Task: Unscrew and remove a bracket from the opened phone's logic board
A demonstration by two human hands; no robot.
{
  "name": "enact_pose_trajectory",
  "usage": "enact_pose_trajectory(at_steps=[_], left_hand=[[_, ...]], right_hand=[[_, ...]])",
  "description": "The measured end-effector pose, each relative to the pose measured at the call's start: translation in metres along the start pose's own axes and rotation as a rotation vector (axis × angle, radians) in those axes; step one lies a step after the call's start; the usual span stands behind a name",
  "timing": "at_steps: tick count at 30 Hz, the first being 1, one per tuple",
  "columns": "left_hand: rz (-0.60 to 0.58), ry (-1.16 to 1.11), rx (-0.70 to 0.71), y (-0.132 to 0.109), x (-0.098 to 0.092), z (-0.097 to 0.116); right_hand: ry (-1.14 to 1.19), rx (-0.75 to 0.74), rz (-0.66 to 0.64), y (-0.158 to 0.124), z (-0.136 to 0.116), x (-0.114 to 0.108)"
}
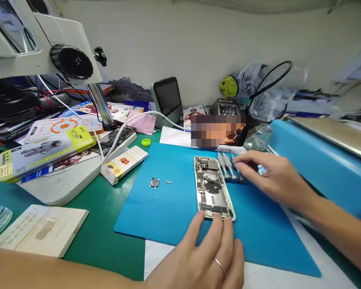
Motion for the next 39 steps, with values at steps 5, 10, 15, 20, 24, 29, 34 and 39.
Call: enact_pose_trajectory(at_steps=[5, 10, 15, 20, 24, 29, 34, 39], left_hand=[[0.057, -0.003, -0.006, 0.002, 0.003, 0.003], [0.045, -0.014, -0.021, 0.001, 0.003, 0.005], [0.057, -0.027, -0.032, -0.001, 0.004, 0.006], [0.022, -0.061, -0.019, -0.001, 0.003, 0.005], [-0.019, -0.109, 0.010, -0.001, 0.000, 0.002], [-0.036, -0.138, 0.016, -0.003, -0.001, 0.001], [-0.071, -0.141, 0.038, -0.004, 0.000, 0.004], [-0.060, -0.140, 0.047, -0.005, -0.001, 0.004]], right_hand=[[-0.054, -0.318, -0.250, 0.003, -0.083, 0.028], [-0.137, -0.381, -0.387, 0.040, -0.140, 0.059], [-0.206, -0.386, -0.474, 0.069, -0.153, 0.079], [-0.226, -0.419, -0.506, 0.068, -0.159, 0.087], [-0.220, -0.433, -0.505, 0.069, -0.161, 0.090], [-0.205, -0.481, -0.528, 0.076, -0.163, 0.093], [-0.237, -0.554, -0.547, 0.076, -0.164, 0.094], [-0.255, -0.570, -0.543, 0.071, -0.162, 0.091]])
Point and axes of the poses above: each hand's wrist, its own y-axis towards the middle knuckle, its own x-axis out of the palm, z = x × y, the point moved 5 cm from there along y, towards the middle knuckle, and after that the axes turned 1 degree about z, right-handed, at the moved point
